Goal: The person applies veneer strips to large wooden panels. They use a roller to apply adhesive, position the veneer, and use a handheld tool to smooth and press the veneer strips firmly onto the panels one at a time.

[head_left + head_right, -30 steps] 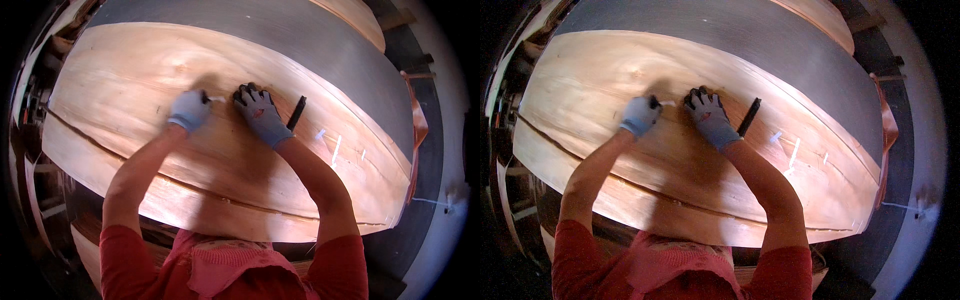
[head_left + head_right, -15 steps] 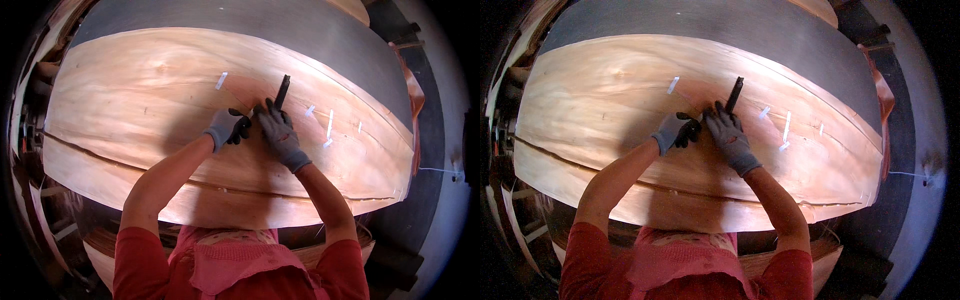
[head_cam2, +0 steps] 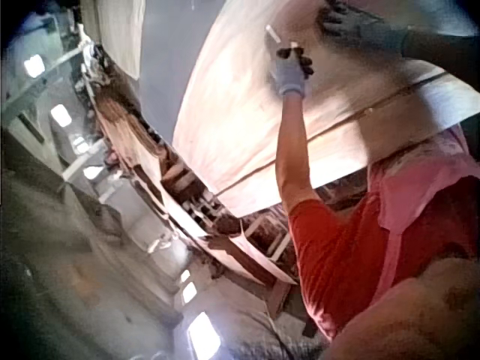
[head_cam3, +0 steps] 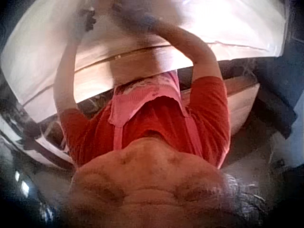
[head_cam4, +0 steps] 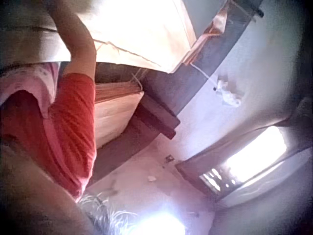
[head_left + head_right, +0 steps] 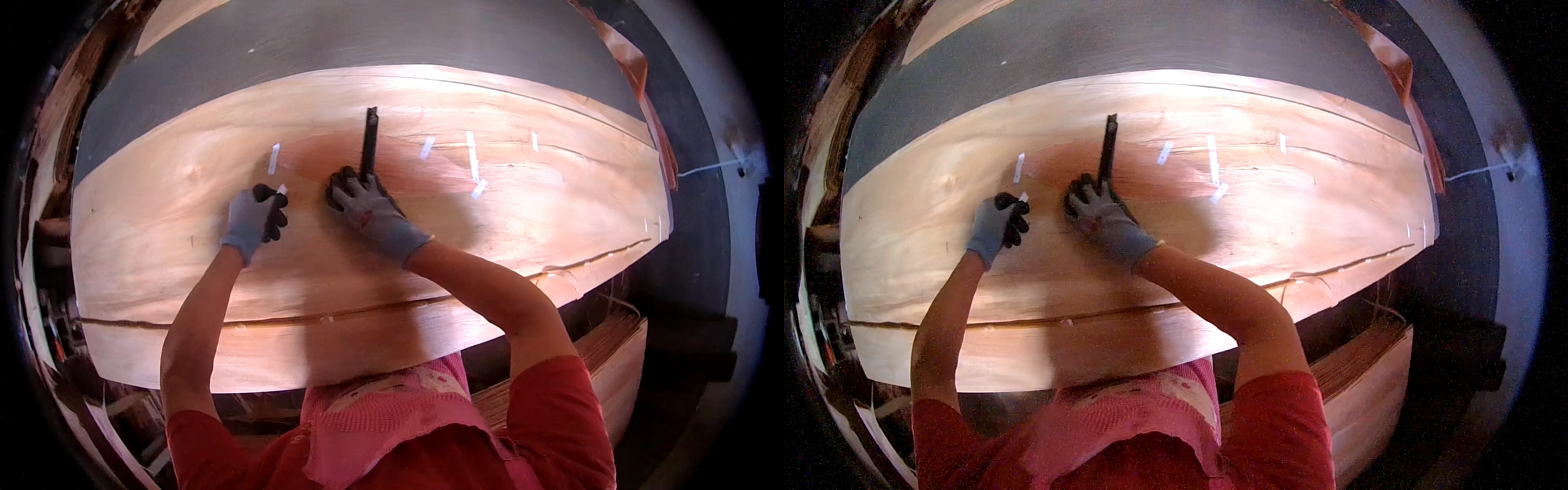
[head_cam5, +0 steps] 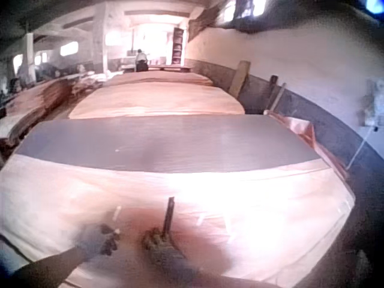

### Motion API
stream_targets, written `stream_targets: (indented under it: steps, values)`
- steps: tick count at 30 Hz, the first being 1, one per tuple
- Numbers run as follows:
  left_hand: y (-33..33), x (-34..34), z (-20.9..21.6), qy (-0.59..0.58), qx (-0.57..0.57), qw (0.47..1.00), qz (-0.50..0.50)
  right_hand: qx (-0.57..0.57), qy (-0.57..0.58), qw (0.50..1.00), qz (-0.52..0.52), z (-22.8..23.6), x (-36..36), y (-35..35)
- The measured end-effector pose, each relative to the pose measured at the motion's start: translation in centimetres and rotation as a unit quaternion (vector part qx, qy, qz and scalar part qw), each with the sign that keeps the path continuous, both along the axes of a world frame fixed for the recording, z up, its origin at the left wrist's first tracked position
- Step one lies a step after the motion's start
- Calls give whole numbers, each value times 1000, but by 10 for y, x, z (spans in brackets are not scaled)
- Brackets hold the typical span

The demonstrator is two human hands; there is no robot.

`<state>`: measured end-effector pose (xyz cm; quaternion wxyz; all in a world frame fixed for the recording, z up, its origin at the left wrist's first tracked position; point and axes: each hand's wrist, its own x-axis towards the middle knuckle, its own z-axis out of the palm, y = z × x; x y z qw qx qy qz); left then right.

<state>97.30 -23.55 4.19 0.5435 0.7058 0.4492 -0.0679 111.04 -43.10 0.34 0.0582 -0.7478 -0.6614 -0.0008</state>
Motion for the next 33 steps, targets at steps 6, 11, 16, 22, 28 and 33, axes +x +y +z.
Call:
stream_targets:
  steps: [6,11,16,22,28,33]
  values:
    - [-79,29,-18,-118,-187,975,-15,161,165,968,-101,24,10,-69]
    - [-134,89,-18,-105,-201,969,-94,138,88,960,-226,17,33,-147]
    - [-151,116,-28,-106,-214,969,-64,146,79,960,-224,9,39,-158]
    - [-157,125,-28,-84,-181,977,-76,101,82,983,-132,-6,44,-141]
    - [-150,104,-35,-146,-282,944,-90,91,121,982,-116,-2,44,-134]
    - [-161,51,-40,-216,-464,859,-11,86,120,978,-146,-3,39,-131]
